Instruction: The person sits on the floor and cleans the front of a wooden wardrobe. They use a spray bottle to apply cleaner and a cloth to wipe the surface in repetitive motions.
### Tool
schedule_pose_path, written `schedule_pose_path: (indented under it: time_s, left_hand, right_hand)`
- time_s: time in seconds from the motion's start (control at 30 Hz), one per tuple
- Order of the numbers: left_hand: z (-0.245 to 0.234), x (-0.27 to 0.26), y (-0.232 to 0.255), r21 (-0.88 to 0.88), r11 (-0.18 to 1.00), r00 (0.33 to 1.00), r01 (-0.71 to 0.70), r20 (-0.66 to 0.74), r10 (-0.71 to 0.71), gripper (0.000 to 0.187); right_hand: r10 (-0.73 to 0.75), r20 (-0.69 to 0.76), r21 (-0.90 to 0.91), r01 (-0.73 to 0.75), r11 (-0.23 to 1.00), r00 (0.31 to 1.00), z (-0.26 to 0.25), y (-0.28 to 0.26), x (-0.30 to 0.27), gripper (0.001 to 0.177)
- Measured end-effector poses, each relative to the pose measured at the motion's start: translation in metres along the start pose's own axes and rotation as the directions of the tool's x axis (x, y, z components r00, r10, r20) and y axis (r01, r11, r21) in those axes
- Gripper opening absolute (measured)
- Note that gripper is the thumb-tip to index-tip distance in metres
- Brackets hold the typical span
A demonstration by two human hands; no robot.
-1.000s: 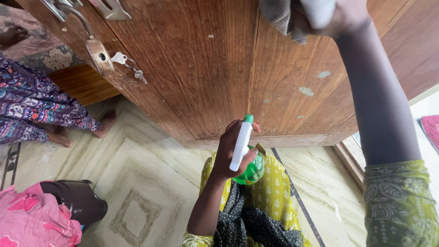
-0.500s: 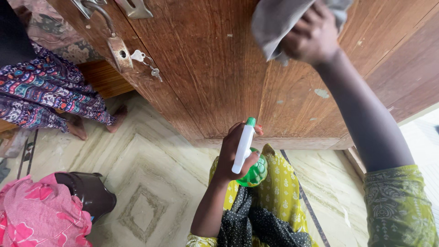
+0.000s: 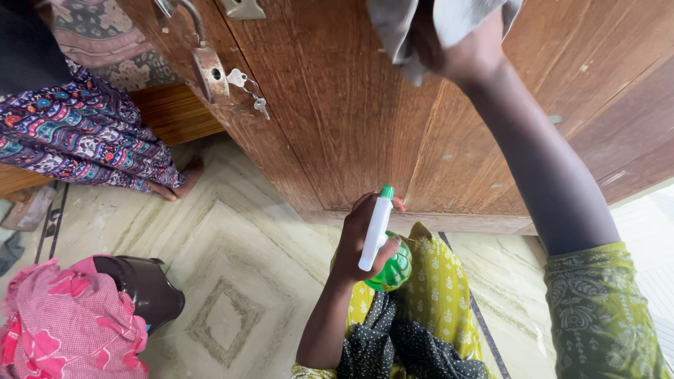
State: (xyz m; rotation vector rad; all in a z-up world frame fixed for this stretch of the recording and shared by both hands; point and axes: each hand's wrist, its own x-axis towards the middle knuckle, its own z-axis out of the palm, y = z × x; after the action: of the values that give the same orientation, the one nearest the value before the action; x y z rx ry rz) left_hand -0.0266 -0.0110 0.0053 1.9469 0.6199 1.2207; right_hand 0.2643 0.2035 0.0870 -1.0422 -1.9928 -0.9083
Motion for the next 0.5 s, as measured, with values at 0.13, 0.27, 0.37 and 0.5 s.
schedule_pose_path:
  time_s: [0.13, 0.27, 0.37, 0.5]
  left_hand:
    - [-0.004, -0.003, -0.003, -0.009, 1.0, 1.0, -0.006, -0.011, 0.006, 0.05]
    - [-0.004, -0.001, -0.006, -0.074, 0.997, 0.999, 0.033, -0.014, -0.034, 0.047]
    - [-0.006, 0.002, -0.009, -0.062, 0.998, 0.999, 0.03, -0.019, -0.032, 0.046]
    - [-0.002, 0.007, -0.012, -0.036, 0.999, 1.0, 0.017, -0.024, -0.018, 0.048]
  right_hand:
    - [-0.195, -0.019, 0.103, 0.196, 0.975, 0.981, 0.012, -0.036, -0.029, 0.051]
    - [-0.063, 0.135, 0.069, 0.054, 0.996, 0.989, 0.013, -0.022, -0.04, 0.05]
    - [0.033, -0.013, -0.13, -0.035, 0.991, 0.999, -0.008, 0.009, -0.044, 0.061]
    - [0.089, -0.34, -0.218, -0.17, 0.961, 0.936, -0.024, 0.079, -0.081, 0.042]
